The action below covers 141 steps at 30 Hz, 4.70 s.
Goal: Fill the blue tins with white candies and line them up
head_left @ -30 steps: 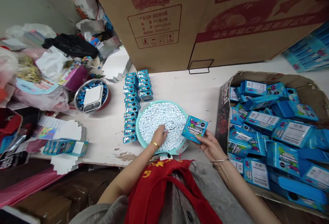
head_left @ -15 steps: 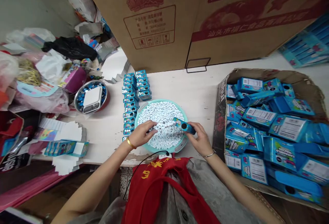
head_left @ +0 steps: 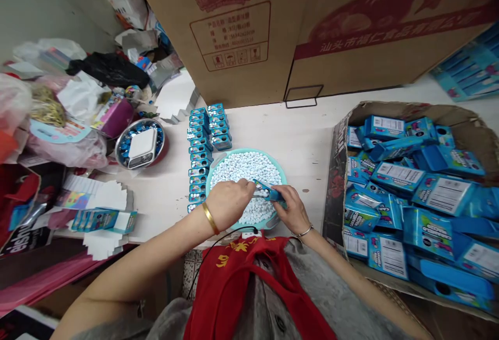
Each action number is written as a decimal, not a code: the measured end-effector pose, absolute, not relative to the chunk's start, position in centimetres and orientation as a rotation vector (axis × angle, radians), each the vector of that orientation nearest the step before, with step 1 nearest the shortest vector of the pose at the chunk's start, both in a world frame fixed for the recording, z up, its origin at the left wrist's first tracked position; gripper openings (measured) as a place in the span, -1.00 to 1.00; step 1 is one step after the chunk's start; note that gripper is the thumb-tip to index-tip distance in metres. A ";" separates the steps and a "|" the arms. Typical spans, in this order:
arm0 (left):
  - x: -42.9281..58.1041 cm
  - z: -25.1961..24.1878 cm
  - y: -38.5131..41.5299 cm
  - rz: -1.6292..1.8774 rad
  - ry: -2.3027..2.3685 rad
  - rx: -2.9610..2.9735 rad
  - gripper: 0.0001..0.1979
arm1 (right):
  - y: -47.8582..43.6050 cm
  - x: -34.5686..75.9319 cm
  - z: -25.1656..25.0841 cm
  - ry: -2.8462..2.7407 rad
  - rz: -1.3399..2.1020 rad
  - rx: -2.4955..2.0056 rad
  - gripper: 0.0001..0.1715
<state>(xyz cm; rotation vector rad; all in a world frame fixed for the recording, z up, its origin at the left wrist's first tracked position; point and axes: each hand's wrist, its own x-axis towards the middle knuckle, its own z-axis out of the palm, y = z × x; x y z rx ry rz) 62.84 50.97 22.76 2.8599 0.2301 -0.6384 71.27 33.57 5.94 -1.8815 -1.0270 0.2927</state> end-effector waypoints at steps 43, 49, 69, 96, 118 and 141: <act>62.9 22.7 52.3 -0.819 0.145 2.894 -0.76 | 34.0 71.5 5.7 -1.041 0.205 -1.930 -0.57; 62.9 24.5 50.7 -0.797 0.142 2.992 -0.81 | 33.8 71.3 5.3 -1.018 0.231 -1.924 -0.57; 61.0 1.6 52.0 -0.426 0.431 2.380 -0.66 | 31.4 74.2 6.3 -0.765 0.152 -2.036 -0.63; 63.2 23.7 50.2 -0.761 0.234 2.894 -0.79 | 33.5 71.4 5.6 -1.053 0.219 -1.957 -0.54; 61.2 1.8 53.6 -0.399 0.341 2.334 -0.70 | 31.3 74.5 6.1 -0.711 0.104 -2.027 -0.65; 63.7 23.8 50.0 -0.843 0.062 3.006 -0.77 | 33.8 71.0 5.4 -1.059 0.222 -1.921 -0.56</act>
